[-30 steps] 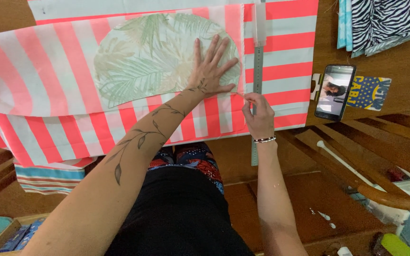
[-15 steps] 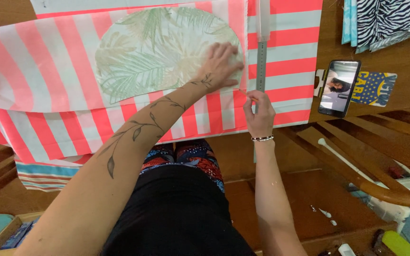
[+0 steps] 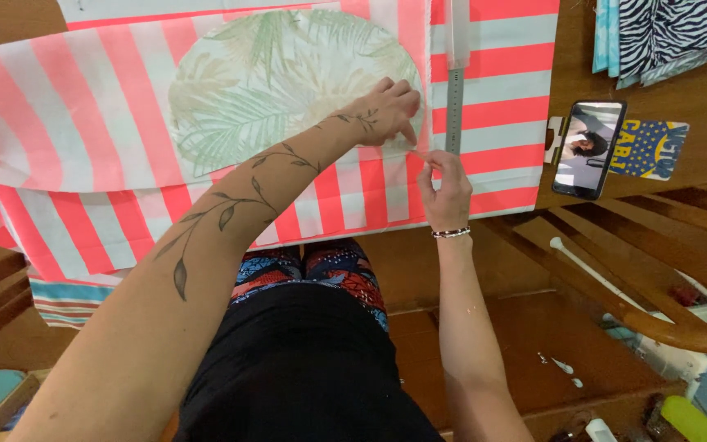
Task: The person places a leaf-shaped pattern on a red and white striped fabric, traces its outline with a pencil, and then pins the pattern to the fabric. The person then folds the fabric and continues pinning along the fold.
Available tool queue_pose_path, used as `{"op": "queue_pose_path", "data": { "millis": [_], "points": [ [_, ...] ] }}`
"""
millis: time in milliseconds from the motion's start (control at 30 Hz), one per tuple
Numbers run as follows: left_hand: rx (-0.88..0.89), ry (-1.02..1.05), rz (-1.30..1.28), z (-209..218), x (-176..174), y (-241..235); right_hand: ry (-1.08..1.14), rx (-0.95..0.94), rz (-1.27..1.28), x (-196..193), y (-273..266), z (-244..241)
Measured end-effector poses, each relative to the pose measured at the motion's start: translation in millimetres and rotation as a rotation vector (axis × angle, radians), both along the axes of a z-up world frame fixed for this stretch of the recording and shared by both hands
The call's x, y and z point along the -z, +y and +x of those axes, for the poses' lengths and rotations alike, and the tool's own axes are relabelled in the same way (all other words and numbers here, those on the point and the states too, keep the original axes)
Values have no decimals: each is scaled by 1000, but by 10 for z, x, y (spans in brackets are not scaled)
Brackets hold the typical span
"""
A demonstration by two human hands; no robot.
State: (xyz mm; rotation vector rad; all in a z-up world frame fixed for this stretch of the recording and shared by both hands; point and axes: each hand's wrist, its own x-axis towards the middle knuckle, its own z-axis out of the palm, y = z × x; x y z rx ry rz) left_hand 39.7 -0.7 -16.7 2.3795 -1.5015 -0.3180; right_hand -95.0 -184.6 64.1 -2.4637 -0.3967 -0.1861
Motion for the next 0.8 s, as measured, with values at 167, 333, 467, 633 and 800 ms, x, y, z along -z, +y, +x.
{"op": "queue_pose_path", "data": {
  "millis": [167, 333, 467, 633, 800],
  "points": [
    [-9, -30, 38, -29, -63, 35, 32, -20, -2, 14, 62, 17],
    [-32, -140, 60, -88, -90, 73, -3, -78, 35, -17, 173, 54],
    [-61, -91, -74, -126, 12, 112, -16, -97, 43, -37, 206, 73],
    [-102, -55, -268, -159, 148, 177, -8, -120, 33, -66, 256, 103],
    [-210, -52, -391, -254, 222, 201, -15, -47, 38, 42, 277, 101]
  ]
}}
